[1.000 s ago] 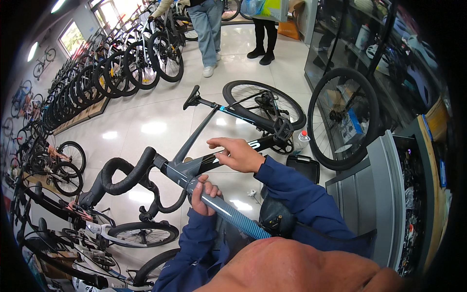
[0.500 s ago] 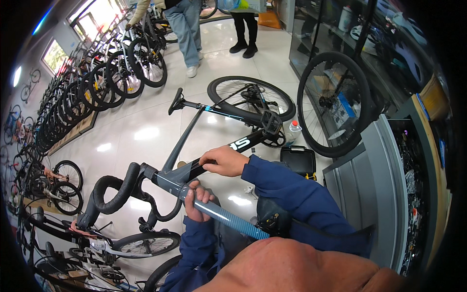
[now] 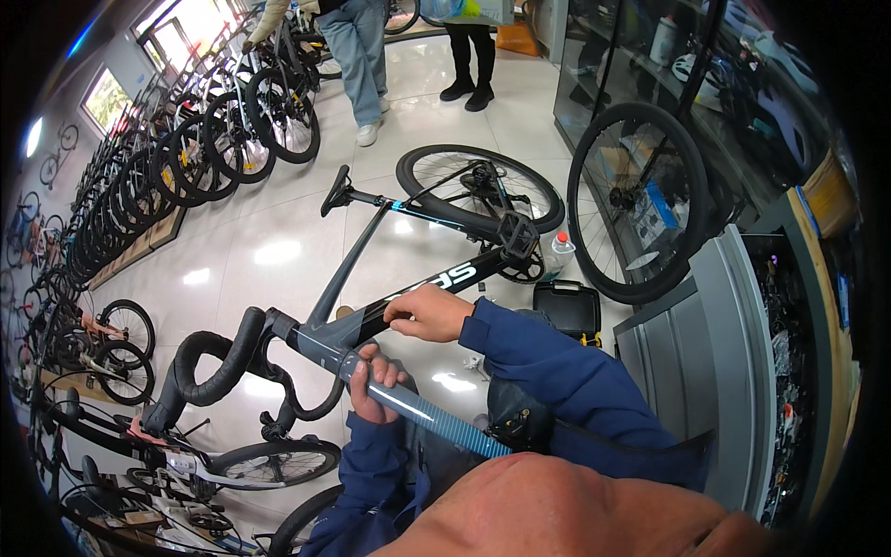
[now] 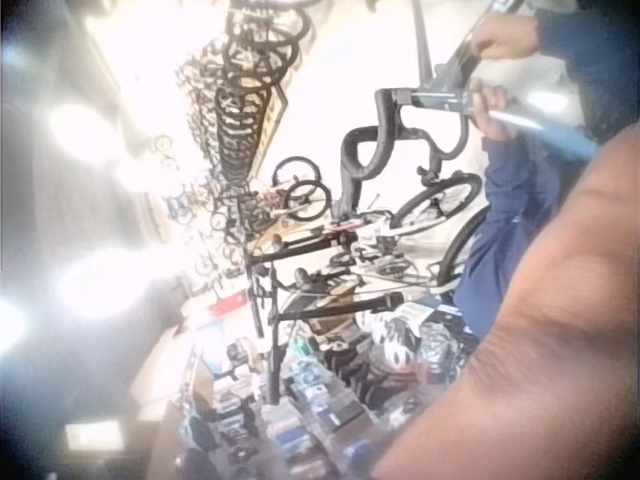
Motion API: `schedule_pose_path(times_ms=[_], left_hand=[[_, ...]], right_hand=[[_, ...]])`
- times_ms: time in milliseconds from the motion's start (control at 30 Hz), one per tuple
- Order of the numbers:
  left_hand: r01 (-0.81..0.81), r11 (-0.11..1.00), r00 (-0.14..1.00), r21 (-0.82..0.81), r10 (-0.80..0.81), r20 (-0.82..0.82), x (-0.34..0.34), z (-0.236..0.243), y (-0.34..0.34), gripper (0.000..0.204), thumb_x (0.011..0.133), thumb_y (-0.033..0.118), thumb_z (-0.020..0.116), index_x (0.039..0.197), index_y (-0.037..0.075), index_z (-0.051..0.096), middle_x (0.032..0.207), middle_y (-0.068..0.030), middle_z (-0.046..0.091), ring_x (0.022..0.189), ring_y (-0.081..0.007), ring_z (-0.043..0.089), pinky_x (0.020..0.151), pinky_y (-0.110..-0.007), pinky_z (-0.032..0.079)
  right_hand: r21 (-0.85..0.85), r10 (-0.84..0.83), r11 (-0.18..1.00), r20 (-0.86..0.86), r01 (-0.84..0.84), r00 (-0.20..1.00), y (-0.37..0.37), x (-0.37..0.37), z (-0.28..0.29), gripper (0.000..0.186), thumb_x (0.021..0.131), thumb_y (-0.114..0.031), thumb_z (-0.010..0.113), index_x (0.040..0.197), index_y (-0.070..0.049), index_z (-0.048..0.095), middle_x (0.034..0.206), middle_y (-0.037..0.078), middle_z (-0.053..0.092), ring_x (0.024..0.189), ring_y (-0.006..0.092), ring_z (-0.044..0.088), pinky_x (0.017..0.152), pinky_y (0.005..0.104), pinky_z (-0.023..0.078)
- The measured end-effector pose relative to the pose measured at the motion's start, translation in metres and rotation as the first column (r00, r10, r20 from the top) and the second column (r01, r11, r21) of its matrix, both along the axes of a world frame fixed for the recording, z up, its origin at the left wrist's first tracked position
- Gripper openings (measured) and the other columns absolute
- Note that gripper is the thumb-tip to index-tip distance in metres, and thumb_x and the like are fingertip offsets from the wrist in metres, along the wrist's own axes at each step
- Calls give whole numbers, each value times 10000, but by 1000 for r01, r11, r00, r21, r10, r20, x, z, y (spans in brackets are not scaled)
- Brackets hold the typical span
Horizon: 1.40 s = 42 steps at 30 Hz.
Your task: The person works on a bicycle's handlebar stem, inserting a small brass component into the steerer tube and tapping it into place. They then retrieve a lubricant bottle and a syringe, preparing to apply lubricant to the component.
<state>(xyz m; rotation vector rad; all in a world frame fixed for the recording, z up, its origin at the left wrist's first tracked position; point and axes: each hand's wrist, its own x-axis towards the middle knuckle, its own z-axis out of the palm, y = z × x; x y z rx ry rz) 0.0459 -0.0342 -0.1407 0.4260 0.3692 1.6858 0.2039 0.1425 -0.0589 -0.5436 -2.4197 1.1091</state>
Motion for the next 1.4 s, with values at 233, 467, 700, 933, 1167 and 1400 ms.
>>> schedule_pose_path(times_ms=[233, 467, 700, 933, 1167, 1400], left_hand=[[5, 1000, 1000, -1, -5, 8, 0, 0, 1, 356, 1099, 318, 466, 1363, 97, 556, 834, 3, 507, 777, -136, 550, 855, -401, 529], [-4, 1000, 1000, -1, 4, 12, 1, 2, 0, 350, 1099, 316, 464, 1351, 92, 558, 833, -1, 499, 772, -138, 546, 853, -397, 527], [-2, 1000, 1000, 4, 2, 2, 1, 1, 1, 354, 1103, 319, 452, 1360, 96, 552, 835, 4, 502, 780, -135, 540, 864, -399, 520], [5, 1000, 999, 5, -5, 40, 2, 1, 1, 377, 1111, 331, 438, 1378, 88, 545, 837, 3, 511, 776, -131, 544, 863, -390, 531], [9, 999, 1000, 38, -10, 29, 1, -1, 2, 391, 1115, 333, 435, 1387, 74, 543, 848, -8, 519, 790, -137, 554, 864, -395, 540], [-5, 1000, 1000, 27, 4, 19, 1, -2, 2, 381, 1112, 326, 443, 1378, 72, 545, 842, -12, 518, 792, -142, 555, 867, -403, 543]], right_hand=[[23, 12, 1000, 24, -12, 1000, 1, 0, -4, 230, 927, -194, 681, 1092, -44, 740, 928, 162, 755, 863, 345, 729, 795, 413, 572], [19, 17, 1000, 30, -18, 999, 2, 0, -5, 226, 925, -193, 691, 1086, -43, 746, 936, 168, 759, 880, 352, 732, 810, 413, 574], [-122, -4, 992, -205, -21, 979, -4, -3, 10, 277, 919, -153, 717, 1179, -58, 728, 923, 149, 762, 833, 306, 742, 792, 371, 582], [-182, 238, 945, -188, -272, 953, -7, -2, 25, 316, 958, -181, 724, 1245, -49, 708, 954, 112, 782, 855, 228, 756, 798, 330, 581], [136, 87, 984, 225, -120, 970, 2, 1, 0, 318, 926, -297, 700, 1142, -66, 736, 883, 131, 762, 852, 350, 731, 790, 451, 567], [109, 186, 961, 424, -254, 886, 0, 9, -22, 416, 905, -332, 734, 1206, -45, 706, 888, 154, 762, 853, 359, 735, 793, 448, 572]])
